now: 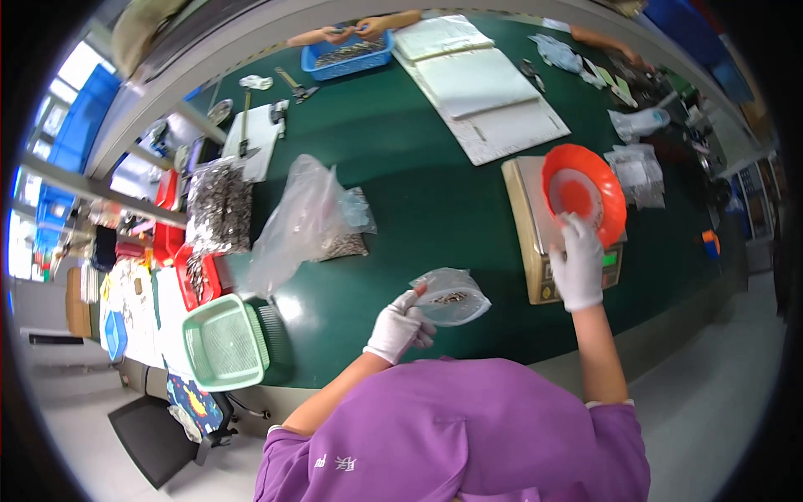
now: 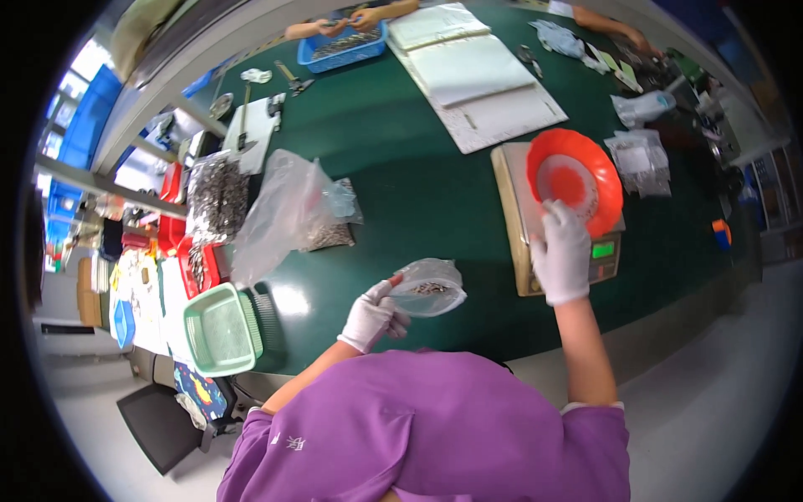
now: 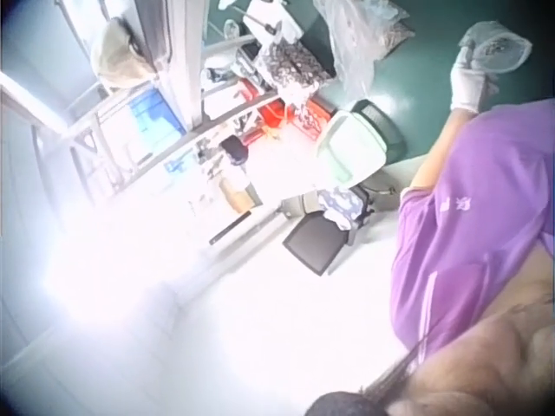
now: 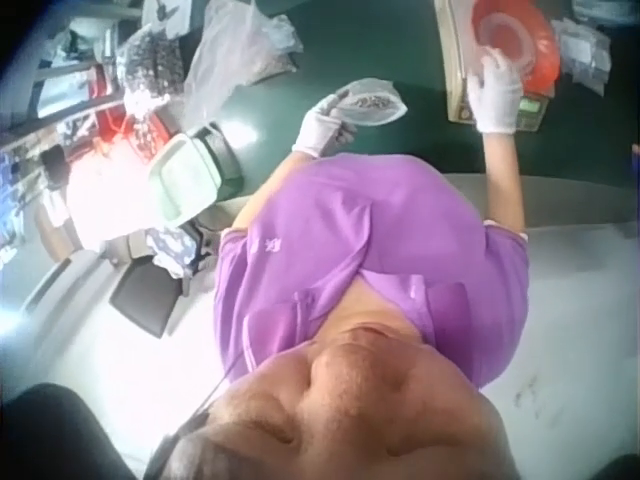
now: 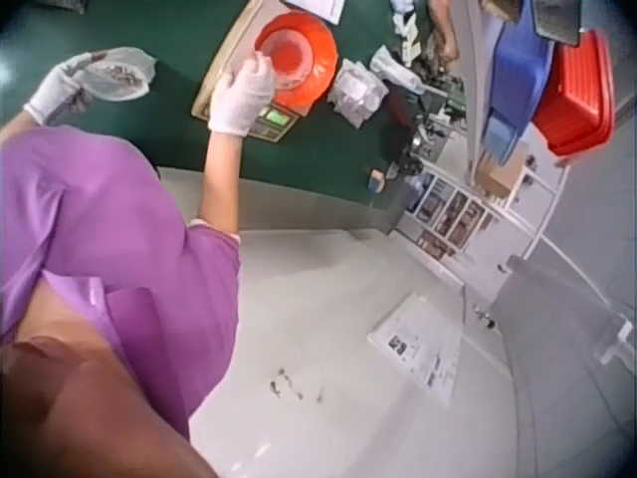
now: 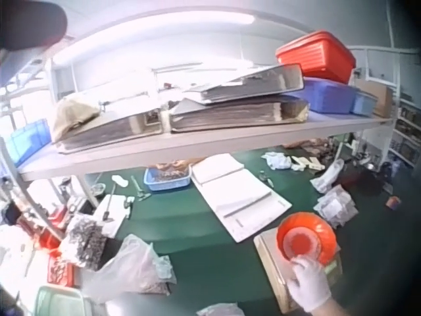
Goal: Packaging small metal pins into plastic bags by weight, then labeling and boxing them.
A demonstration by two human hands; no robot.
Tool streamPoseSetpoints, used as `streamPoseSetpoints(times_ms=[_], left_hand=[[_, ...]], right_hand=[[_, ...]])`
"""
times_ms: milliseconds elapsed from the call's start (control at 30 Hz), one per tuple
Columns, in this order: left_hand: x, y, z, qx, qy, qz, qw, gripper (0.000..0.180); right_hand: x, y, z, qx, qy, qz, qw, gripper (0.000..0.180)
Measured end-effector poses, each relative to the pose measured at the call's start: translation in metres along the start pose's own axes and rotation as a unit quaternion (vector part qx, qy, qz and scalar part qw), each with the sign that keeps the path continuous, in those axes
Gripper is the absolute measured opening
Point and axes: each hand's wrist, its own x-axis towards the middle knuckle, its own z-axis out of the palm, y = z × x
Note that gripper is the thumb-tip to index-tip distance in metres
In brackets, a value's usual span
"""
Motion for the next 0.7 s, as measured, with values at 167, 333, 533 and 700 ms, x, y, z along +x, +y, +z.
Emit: streamPoseSetpoints(times_ms=[167, 333, 533, 700], left_hand=[[0.000, -0.010, -0.005, -0.022, -0.037, 0.036, 0.998, 0.039], [-0.010, -0.009, -0.021, -0.047, -0.073, 0.031, 0.996, 0.039], [-0.066, 0.002, -0.074, -0.038, -0.038, 0.046, 0.997, 0.038], [-0.127, -0.017, -0.127, -0.070, 0.002, 0.050, 0.996, 0.035]], right_hand=[[-0.035, -0.083, -0.008, 0.179, -0.166, -0.280, 0.928, 0.042], [-0.039, -0.113, 0.022, 0.030, -0.144, -0.257, 0.955, 0.020], [-0.029, -0.160, 0.001, 0.107, -0.166, -0.345, 0.917, 0.009], [-0.029, -0.222, -0.007, 0.162, -0.156, -0.475, 0.850, 0.018]])
